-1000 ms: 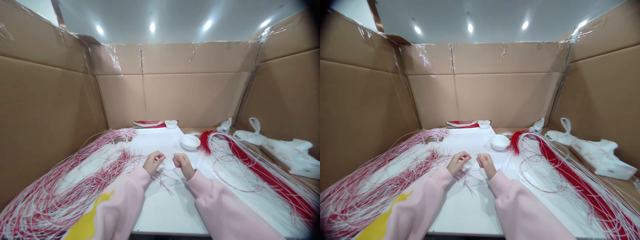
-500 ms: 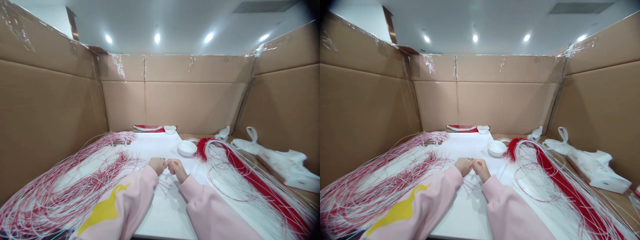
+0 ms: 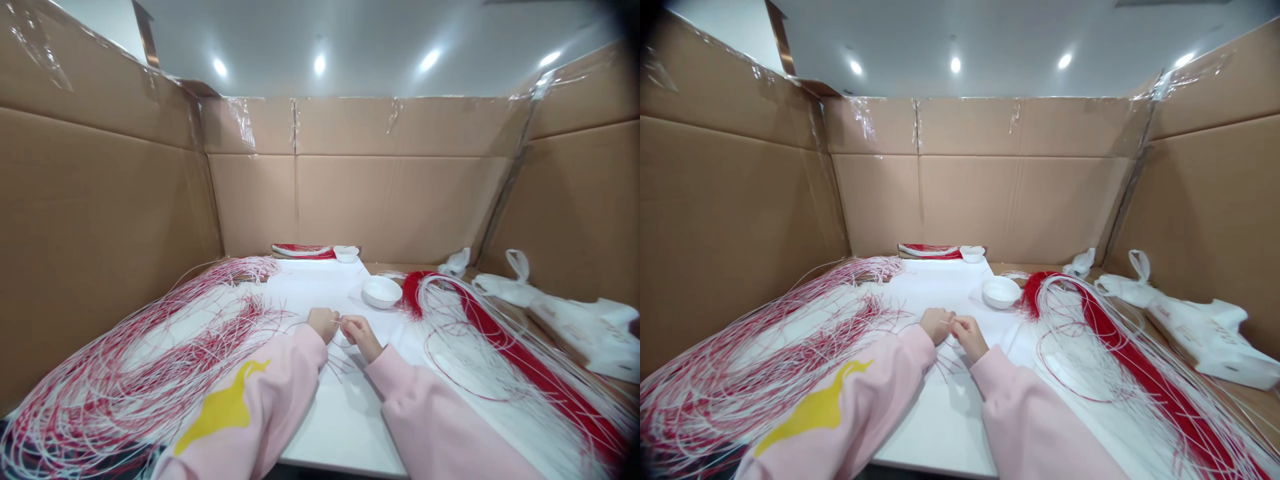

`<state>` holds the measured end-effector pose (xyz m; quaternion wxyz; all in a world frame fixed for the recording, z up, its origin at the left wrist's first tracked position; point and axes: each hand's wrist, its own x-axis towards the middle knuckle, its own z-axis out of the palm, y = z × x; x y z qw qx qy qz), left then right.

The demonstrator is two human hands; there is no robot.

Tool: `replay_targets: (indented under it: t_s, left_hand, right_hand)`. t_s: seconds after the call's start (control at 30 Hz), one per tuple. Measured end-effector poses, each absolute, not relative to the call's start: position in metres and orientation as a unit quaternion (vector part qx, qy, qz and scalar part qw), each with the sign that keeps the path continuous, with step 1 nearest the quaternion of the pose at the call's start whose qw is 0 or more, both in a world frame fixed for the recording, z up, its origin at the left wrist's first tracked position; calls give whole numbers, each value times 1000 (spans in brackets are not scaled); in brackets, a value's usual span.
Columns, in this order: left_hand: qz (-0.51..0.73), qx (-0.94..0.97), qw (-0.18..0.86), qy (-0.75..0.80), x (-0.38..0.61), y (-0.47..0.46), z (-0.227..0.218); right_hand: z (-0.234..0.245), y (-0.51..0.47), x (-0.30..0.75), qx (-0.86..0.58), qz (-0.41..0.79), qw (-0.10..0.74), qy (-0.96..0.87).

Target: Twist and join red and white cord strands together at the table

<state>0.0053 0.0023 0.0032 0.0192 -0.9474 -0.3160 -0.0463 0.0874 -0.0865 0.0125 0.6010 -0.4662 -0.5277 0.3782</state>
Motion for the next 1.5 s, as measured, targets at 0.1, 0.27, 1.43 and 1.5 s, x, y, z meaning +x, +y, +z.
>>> replay_targets:
  t_s: [0.1,0.27,1.43,1.5]
  left_hand:
    - [-42,-947,10,-317,9,4,6]
    - [-35,-947,-15,-319,10,-1,10]
    - [-403,-722,-553,96,-113,-75,209]
    - [-404,-729,-545,91,-114,-77,209]
  right_hand:
    - [12,-87,87,-470,363,600,-536]
    - [12,-88,88,-462,339,609,-548]
    - [209,-177,8,-401,-172,551,-711]
    - [208,-179,7,-404,-180,545,-712]
